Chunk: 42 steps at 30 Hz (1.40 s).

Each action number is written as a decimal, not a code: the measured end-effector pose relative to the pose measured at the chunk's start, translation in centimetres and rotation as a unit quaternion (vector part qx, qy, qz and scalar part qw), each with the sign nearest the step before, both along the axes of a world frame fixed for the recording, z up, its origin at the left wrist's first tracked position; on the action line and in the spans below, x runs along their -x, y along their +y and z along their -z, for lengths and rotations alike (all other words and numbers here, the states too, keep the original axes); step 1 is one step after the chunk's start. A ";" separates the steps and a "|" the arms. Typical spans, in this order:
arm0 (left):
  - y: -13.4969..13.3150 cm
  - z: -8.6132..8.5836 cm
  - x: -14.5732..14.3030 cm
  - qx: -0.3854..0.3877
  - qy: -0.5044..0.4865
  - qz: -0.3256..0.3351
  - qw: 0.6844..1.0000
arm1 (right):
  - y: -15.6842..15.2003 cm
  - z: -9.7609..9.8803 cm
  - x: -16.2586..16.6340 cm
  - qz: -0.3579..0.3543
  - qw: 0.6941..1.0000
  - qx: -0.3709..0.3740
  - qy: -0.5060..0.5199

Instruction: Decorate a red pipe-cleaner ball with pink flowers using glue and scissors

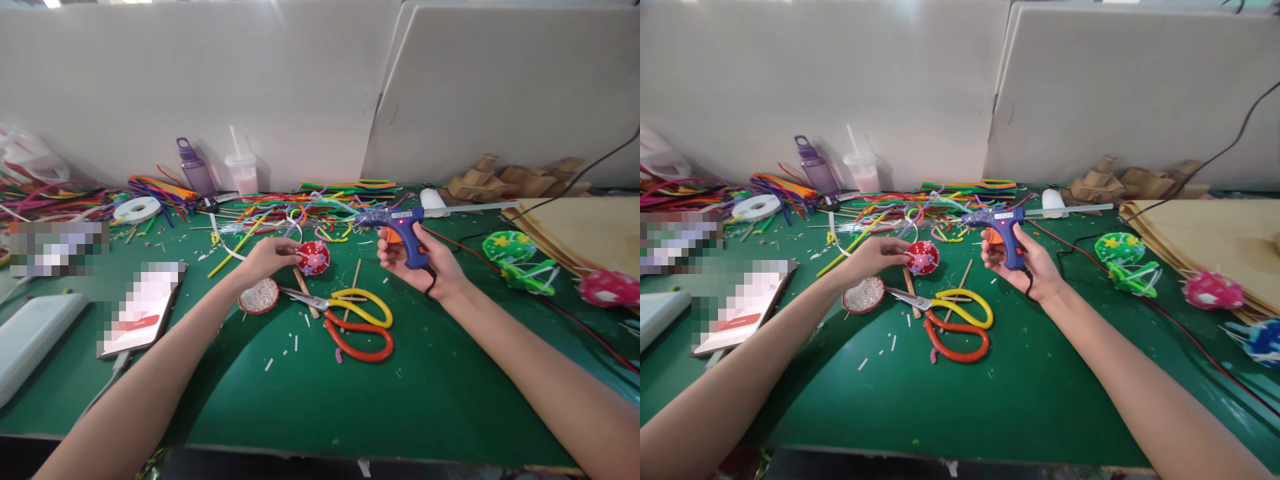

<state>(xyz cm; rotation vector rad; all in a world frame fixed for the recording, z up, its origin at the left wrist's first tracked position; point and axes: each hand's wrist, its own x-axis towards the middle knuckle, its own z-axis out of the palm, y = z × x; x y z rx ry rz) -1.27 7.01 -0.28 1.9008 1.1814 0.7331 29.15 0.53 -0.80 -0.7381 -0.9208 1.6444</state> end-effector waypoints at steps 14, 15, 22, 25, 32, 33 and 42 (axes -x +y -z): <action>-0.2 0.1 -0.2 0.012 -0.012 -0.026 1.000 | 0.1 0.2 -0.1 -0.004 1.000 0.009 0.019; -0.2 0.0 -0.3 0.015 -0.016 -0.030 0.999 | 0.1 0.2 -0.1 -0.005 1.000 0.006 0.016; -0.2 0.0 -0.4 0.009 -0.025 -0.029 0.999 | 0.1 0.3 -0.2 -0.006 1.000 -0.015 -0.016; -0.2 0.0 -0.3 0.002 -0.024 -0.022 0.999 | 0.1 0.3 -0.1 -0.005 1.000 -0.017 -0.021; 0.0 0.3 -0.2 -0.010 -0.023 -0.013 1.000 | -0.3 -0.1 0.2 -0.014 0.999 -0.017 -0.043; 0.1 0.3 -0.2 -0.008 -0.024 -0.014 1.000 | -0.3 -0.2 0.3 -0.016 0.998 -0.023 -0.053; 0.2 0.4 -0.2 -0.021 -0.009 -0.013 1.000 | -0.3 -0.1 0.3 -0.022 0.997 -0.036 -0.068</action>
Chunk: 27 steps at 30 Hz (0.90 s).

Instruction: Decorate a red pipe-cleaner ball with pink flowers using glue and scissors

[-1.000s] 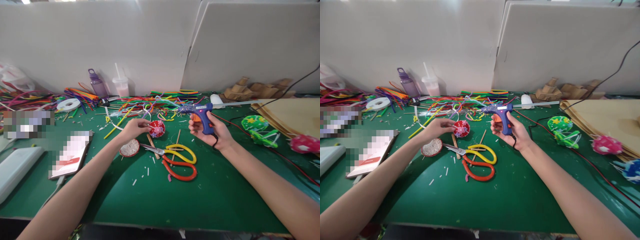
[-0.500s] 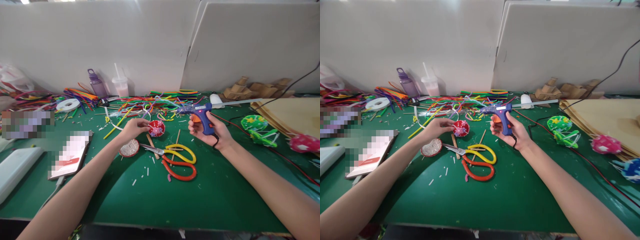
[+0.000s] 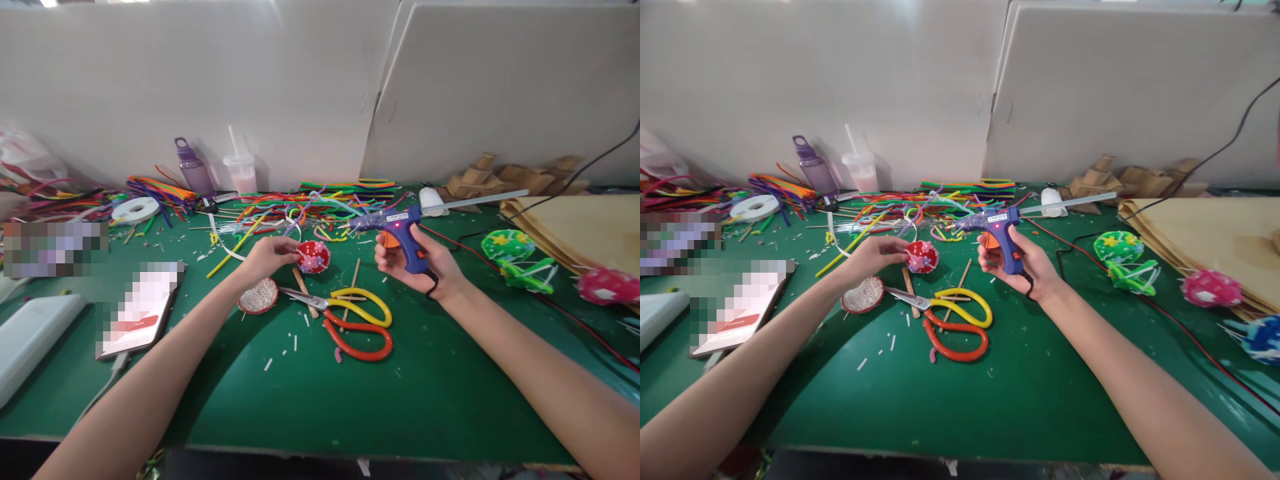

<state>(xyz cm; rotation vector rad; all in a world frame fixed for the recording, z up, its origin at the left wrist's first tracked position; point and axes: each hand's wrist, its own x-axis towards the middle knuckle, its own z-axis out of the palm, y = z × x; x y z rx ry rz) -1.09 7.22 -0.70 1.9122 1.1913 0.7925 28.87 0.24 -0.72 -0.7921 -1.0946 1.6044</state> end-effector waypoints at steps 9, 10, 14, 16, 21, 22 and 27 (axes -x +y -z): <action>-0.2 -0.6 0.1 -0.031 0.053 -0.015 0.998 | -0.1 0.0 0.1 -0.009 1.000 0.006 0.019; -0.3 -0.7 0.1 -0.029 0.055 -0.018 0.998 | -0.1 0.0 0.2 -0.010 1.000 0.009 0.020; -0.6 -1.1 -0.2 -0.001 0.017 -0.025 1.000 | -0.2 0.0 0.2 -0.017 1.000 0.013 0.013; -0.8 -1.0 -0.3 -0.004 0.020 -0.023 1.000 | -0.1 0.1 0.1 -0.022 1.000 0.005 0.003; -0.8 -0.7 -0.4 -0.011 0.024 -0.022 0.999 | 0.0 0.2 0.0 -0.028 0.999 -0.007 -0.024; -0.8 -0.7 -0.4 -0.007 0.018 -0.022 1.000 | 0.0 0.2 0.0 -0.027 0.999 -0.006 -0.027; -0.8 -0.9 -0.4 0.018 -0.012 -0.023 1.000 | 0.0 0.1 0.0 -0.028 0.999 0.005 -0.016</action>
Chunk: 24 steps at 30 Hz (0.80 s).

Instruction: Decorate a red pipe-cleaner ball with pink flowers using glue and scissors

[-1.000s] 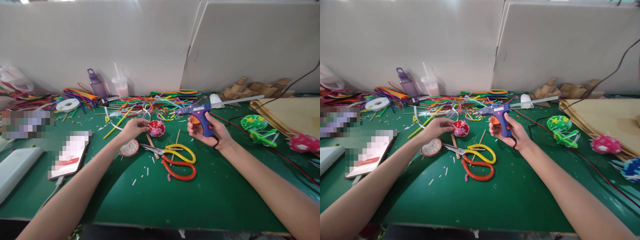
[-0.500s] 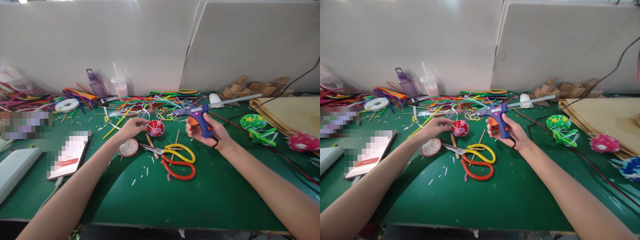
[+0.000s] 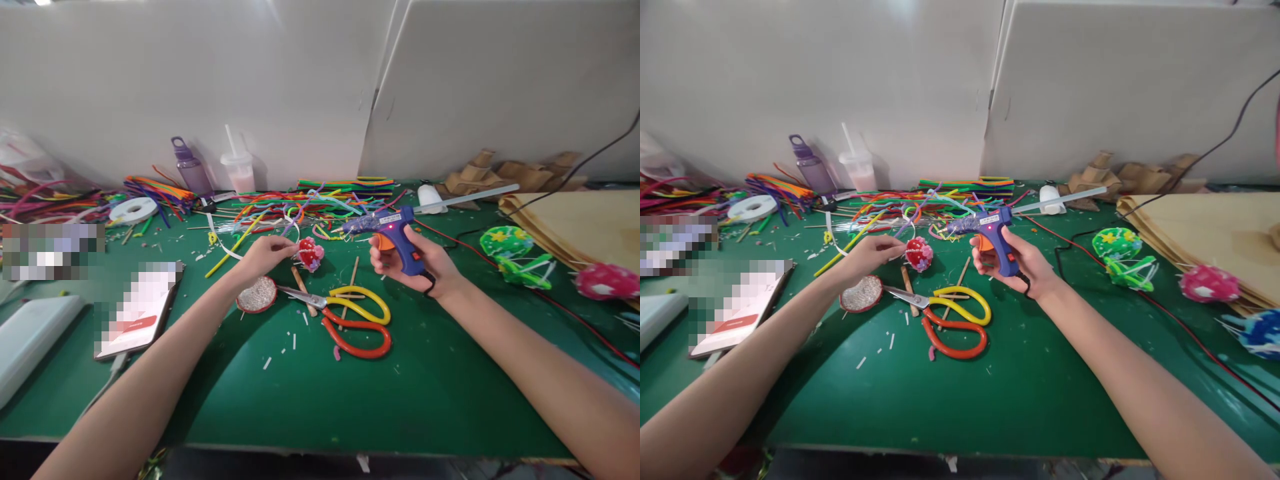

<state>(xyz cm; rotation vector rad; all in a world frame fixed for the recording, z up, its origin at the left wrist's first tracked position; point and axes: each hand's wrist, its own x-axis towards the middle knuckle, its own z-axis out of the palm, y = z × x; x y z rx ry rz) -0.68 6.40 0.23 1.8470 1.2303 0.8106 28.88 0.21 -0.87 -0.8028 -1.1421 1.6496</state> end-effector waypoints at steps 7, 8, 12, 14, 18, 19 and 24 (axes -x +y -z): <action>0.0 0.5 -0.3 -0.025 0.040 -0.045 0.998 | -0.1 0.1 -0.1 -0.010 1.000 0.020 0.018; -0.1 0.6 -0.4 -0.030 0.040 -0.051 0.997 | 0.0 0.1 -0.1 -0.009 1.000 0.022 0.018; -0.2 0.7 -0.7 -0.023 -0.001 -0.041 0.999 | 0.1 0.1 0.0 0.000 1.000 0.015 0.001; -0.2 0.6 -0.7 -0.006 -0.032 -0.031 0.999 | 0.1 0.0 0.0 0.009 1.000 0.001 -0.029; -0.2 0.2 -0.6 0.007 -0.054 -0.031 0.998 | 0.0 0.0 0.0 0.004 0.998 -0.017 -0.064; -0.2 0.2 -0.5 0.007 -0.054 -0.032 0.998 | 0.0 0.0 -0.1 -0.002 0.998 -0.015 -0.057; 0.3 0.7 -0.3 -0.001 -0.039 -0.034 0.999 | 0.1 0.0 -0.1 -0.013 1.000 0.001 -0.009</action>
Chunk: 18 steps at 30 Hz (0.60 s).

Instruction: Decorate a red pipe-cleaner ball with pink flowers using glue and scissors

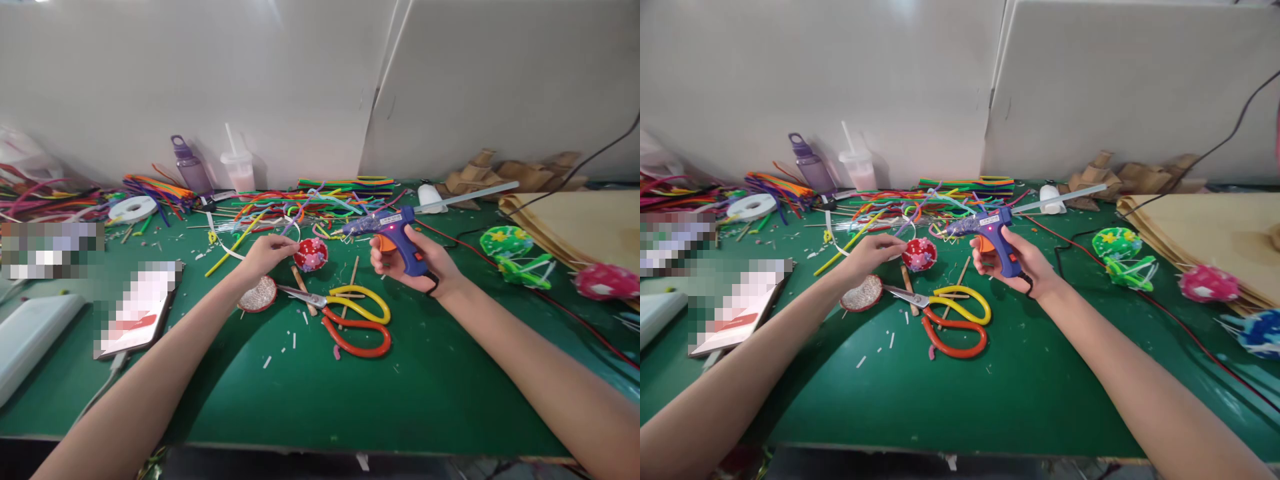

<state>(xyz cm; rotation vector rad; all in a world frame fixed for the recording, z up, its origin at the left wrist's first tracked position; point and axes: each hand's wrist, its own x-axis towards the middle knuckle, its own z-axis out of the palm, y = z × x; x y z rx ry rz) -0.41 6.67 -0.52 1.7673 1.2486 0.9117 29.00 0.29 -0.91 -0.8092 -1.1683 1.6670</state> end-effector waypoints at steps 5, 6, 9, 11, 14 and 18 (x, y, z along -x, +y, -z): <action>0.4 0.6 0.2 -0.061 0.075 -0.012 0.995 | 0.0 -0.1 0.1 0.005 1.000 0.013 0.019; 0.4 0.6 0.3 -0.066 0.083 -0.011 0.994 | 0.0 -0.1 0.1 0.003 1.000 0.016 0.024; 0.4 0.6 0.3 -0.068 0.092 -0.011 0.993 | 0.0 0.0 0.0 -0.001 0.999 0.023 0.036; 0.4 0.5 0.3 -0.069 0.094 -0.012 0.993 | 0.0 0.0 0.0 -0.003 0.999 0.022 0.036; 0.3 0.5 0.2 -0.070 0.092 -0.007 0.993 | 0.0 -0.1 0.1 0.002 1.000 0.007 0.004; 0.3 0.4 0.2 -0.066 0.081 -0.008 0.994 | -0.1 -0.2 0.2 0.011 0.997 -0.022 -0.072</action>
